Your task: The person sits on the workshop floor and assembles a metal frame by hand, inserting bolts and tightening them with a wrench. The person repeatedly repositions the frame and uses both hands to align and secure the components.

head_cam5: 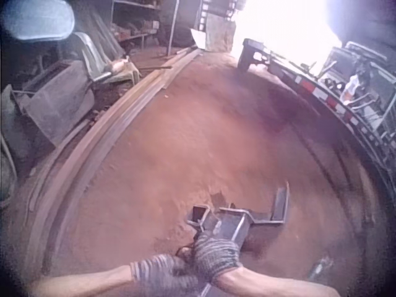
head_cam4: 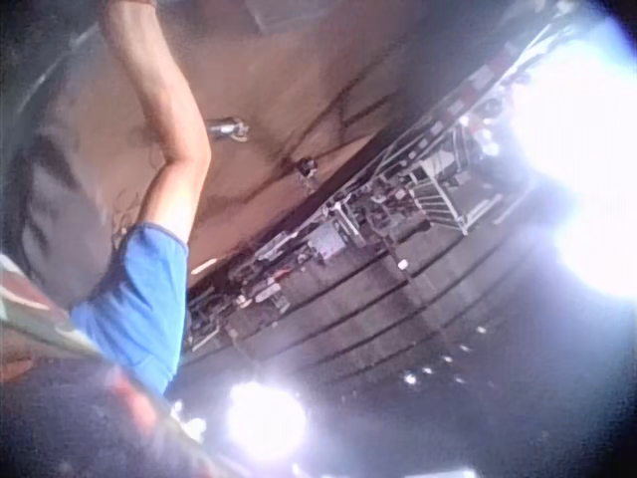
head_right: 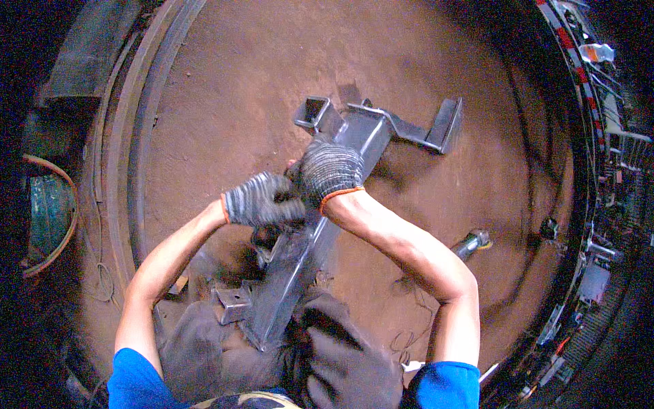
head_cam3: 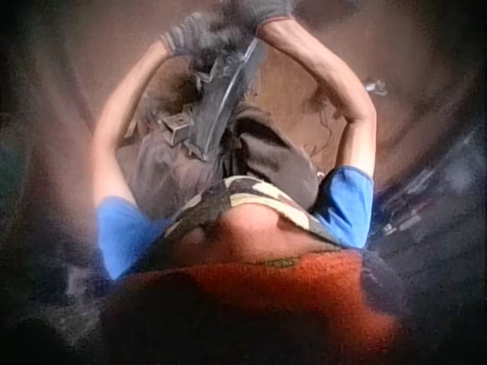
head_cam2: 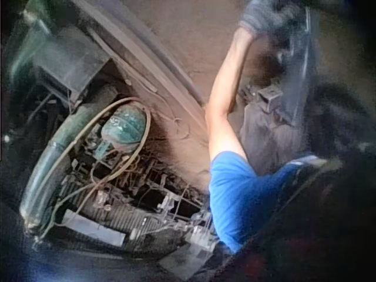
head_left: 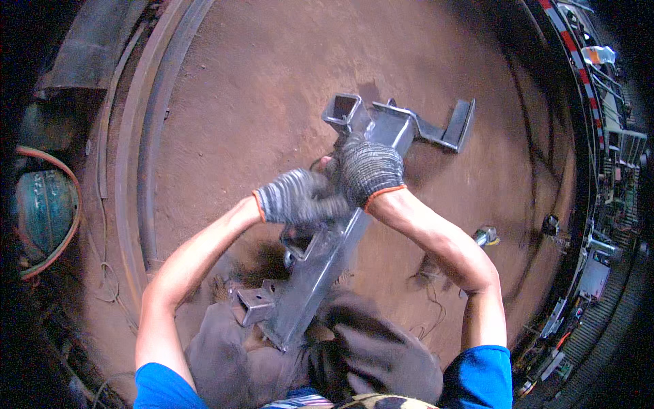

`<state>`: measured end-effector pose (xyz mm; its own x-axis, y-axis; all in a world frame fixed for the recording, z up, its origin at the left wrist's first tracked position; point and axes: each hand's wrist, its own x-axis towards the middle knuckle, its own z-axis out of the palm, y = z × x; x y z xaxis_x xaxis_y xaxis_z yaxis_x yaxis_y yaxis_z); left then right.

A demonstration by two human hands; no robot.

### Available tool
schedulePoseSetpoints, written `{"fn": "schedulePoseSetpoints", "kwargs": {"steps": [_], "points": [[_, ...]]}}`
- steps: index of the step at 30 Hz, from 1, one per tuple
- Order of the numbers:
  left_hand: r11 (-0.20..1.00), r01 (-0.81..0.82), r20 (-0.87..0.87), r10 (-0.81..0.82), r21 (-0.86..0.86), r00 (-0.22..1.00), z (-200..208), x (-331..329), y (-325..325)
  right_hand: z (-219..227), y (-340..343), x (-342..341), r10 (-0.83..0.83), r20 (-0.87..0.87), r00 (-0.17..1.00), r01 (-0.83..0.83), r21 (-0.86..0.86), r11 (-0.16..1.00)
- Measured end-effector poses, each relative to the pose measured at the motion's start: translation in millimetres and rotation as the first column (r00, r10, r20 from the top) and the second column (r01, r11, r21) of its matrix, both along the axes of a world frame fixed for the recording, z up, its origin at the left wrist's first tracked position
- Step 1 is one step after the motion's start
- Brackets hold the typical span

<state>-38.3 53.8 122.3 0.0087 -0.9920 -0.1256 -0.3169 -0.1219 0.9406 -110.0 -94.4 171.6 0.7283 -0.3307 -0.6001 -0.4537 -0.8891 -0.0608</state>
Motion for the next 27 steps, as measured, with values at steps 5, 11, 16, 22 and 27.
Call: {"fn": "schedulePoseSetpoints", "kwargs": {"steps": [5,11,16,22,27], "points": [[0.992,-0.123,0.482,0.115,-0.015,0.869,25,-4,-3,-1,0,7,-0.131,0.134,0.982,0.125,0.055,0.991],[0.871,-0.274,0.670,0.489,-0.407,0.558,-32,-11,-13,-14,-10,4,-0.094,0.198,0.976,0.071,0.120,0.990],[0.765,-0.210,0.424,0.537,-0.609,0.729,-27,2,-29,-26,-16,-4,0.031,0.337,0.941,-0.069,0.102,0.992],[0.853,-0.075,0.450,0.344,-0.516,0.824,-38,9,-50,-39,-17,-24,0.086,0.404,0.911,-0.079,-0.034,0.996],[0.738,-0.103,0.329,0.415,-0.666,0.848,-46,1,-58,-80,-40,-41,0.642,0.281,0.713,-0.459,-0.504,0.731]]}}
